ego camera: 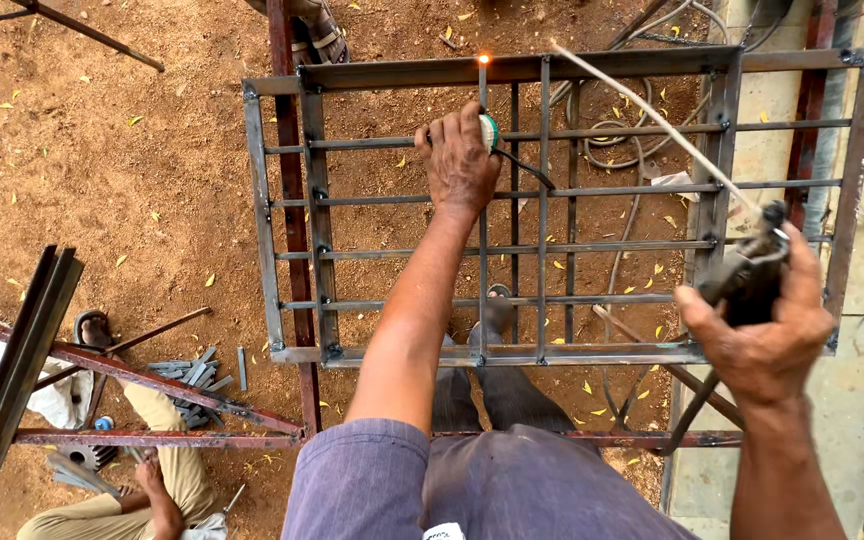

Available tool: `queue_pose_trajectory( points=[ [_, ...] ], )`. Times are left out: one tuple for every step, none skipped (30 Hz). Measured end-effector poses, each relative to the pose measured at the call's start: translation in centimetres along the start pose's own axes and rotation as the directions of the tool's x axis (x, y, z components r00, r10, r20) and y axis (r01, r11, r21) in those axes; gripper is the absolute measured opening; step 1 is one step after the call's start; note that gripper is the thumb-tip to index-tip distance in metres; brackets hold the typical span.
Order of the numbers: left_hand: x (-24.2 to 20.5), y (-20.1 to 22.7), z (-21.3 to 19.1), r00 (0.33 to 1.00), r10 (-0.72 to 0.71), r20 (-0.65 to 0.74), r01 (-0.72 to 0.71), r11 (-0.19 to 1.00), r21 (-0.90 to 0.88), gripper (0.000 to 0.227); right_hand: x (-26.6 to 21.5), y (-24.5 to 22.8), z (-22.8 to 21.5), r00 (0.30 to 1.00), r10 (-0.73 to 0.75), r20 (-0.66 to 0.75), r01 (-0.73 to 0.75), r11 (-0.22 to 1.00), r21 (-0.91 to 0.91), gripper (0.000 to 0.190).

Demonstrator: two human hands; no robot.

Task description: The person measures parts of a metal frame using a tape measure and welds joints on the structure using a stick welding tool.

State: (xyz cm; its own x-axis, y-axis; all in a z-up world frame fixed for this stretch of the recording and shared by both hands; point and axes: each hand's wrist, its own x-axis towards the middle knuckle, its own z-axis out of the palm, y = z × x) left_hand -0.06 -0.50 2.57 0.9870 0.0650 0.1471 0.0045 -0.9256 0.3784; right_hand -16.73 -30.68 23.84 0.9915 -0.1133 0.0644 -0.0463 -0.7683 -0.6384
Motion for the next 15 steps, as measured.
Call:
queue_pose_trajectory(
  points=[
    [-0.1, 0.1, 0.0, 1.0, -0.006, 0.018, 0.006, 1.0, -0.013, 0.075, -1.4, 1.7, -1.3, 1.0, 0.015, -0.027, -0.016, 1.0, -0.023, 0.077],
    [0.0, 0.0, -0.1, 0.999, -0.009, 0.032, 0.01, 1.0, -0.023, 0.074, -2.8, 3.7, -2.4, 0.998, 0.028, -0.058, -0.03, 0.999, -0.041, 0.074],
    [0.1, 0.0, -0.2, 0.999, -0.012, 0.046, 0.013, 0.999, -0.033, 0.074, -4.7, 5.6, -3.6, 0.996, 0.044, -0.083, -0.046, 0.999, -0.027, 0.069],
    [0.1, 0.0, -0.4, 0.996, -0.022, 0.087, 0.021, 1.0, 0.011, 0.074, -6.8, 7.6, -5.0, 0.992, 0.063, -0.106, -0.064, 0.998, -0.011, 0.064],
    [0.1, 0.0, -0.5, 0.991, -0.034, 0.126, 0.027, 0.998, 0.056, 0.075, -9.2, 9.5, -6.2, 0.978, 0.168, -0.126, -0.171, 0.985, -0.013, 0.053],
    [0.3, 0.1, -0.7, 0.986, -0.047, 0.161, 0.031, 0.994, 0.1, 0.076, -11.6, 11.5, -7.4, 0.952, 0.269, -0.146, -0.274, 0.962, -0.011, 0.044],
    [0.4, 0.3, -0.9, 0.992, -0.035, 0.123, 0.025, 0.997, 0.075, 0.074, -14.2, 13.5, -8.1, 0.913, 0.369, -0.176, -0.377, 0.926, -0.012, 0.035],
    [0.2, 0.4, -1.0, 0.996, -0.026, 0.088, 0.022, 0.998, 0.051, 0.072, -16.8, 15.5, -8.8, 0.863, 0.465, -0.199, -0.476, 0.879, -0.009, 0.03],
    [0.0, 0.5, -1.0, 0.998, -0.019, 0.053, 0.017, 0.999, 0.027, 0.07, -19.0, 17.6, -9.0, 0.854, 0.46, -0.244, -0.477, 0.879, -0.013, 0.028],
    [-0.3, 0.5, -1.0, 0.999, -0.014, 0.033, 0.013, 1.0, 0.027, 0.07, -21.7, 19.1, -9.4, 0.841, 0.463, -0.281, -0.487, 0.873, -0.02, 0.027],
    [0.0, 0.4, -0.6, 1.0, -0.008, 0.012, 0.008, 1.0, 0.028, 0.07, -23.8, 20.6, -9.2, 0.84, 0.438, -0.322, -0.475, 0.879, -0.042, 0.027],
    [-0.1, 0.3, -0.3, 1.0, -0.002, -0.005, 0.002, 1.0, 0.028, 0.07, -26.2, 21.6, -8.8, 0.835, 0.383, -0.395, -0.463, 0.877, -0.13, 0.028],
    [-0.7, 0.2, 0.0, 1.0, -0.006, 0.003, 0.006, 0.999, 0.045, 0.068, -28.2, 22.2, -8.5, 0.825, 0.324, -0.464, -0.46, 0.861, -0.217, 0.032],
    [-0.2, 0.1, 0.5, 1.0, 0.0, -0.007, 0.001, 0.998, 0.059, 0.066, -29.5, 22.7, -7.3, 0.804, 0.207, -0.557, -0.456, 0.817, -0.354, 0.045],
    [0.1, 0.0, 0.8, 1.0, 0.006, -0.017, -0.005, 0.997, 0.074, 0.064, -29.9, 23.3, -5.7, 0.731, 0.228, -0.644, -0.513, 0.806, -0.297, 0.054]
  ],
)
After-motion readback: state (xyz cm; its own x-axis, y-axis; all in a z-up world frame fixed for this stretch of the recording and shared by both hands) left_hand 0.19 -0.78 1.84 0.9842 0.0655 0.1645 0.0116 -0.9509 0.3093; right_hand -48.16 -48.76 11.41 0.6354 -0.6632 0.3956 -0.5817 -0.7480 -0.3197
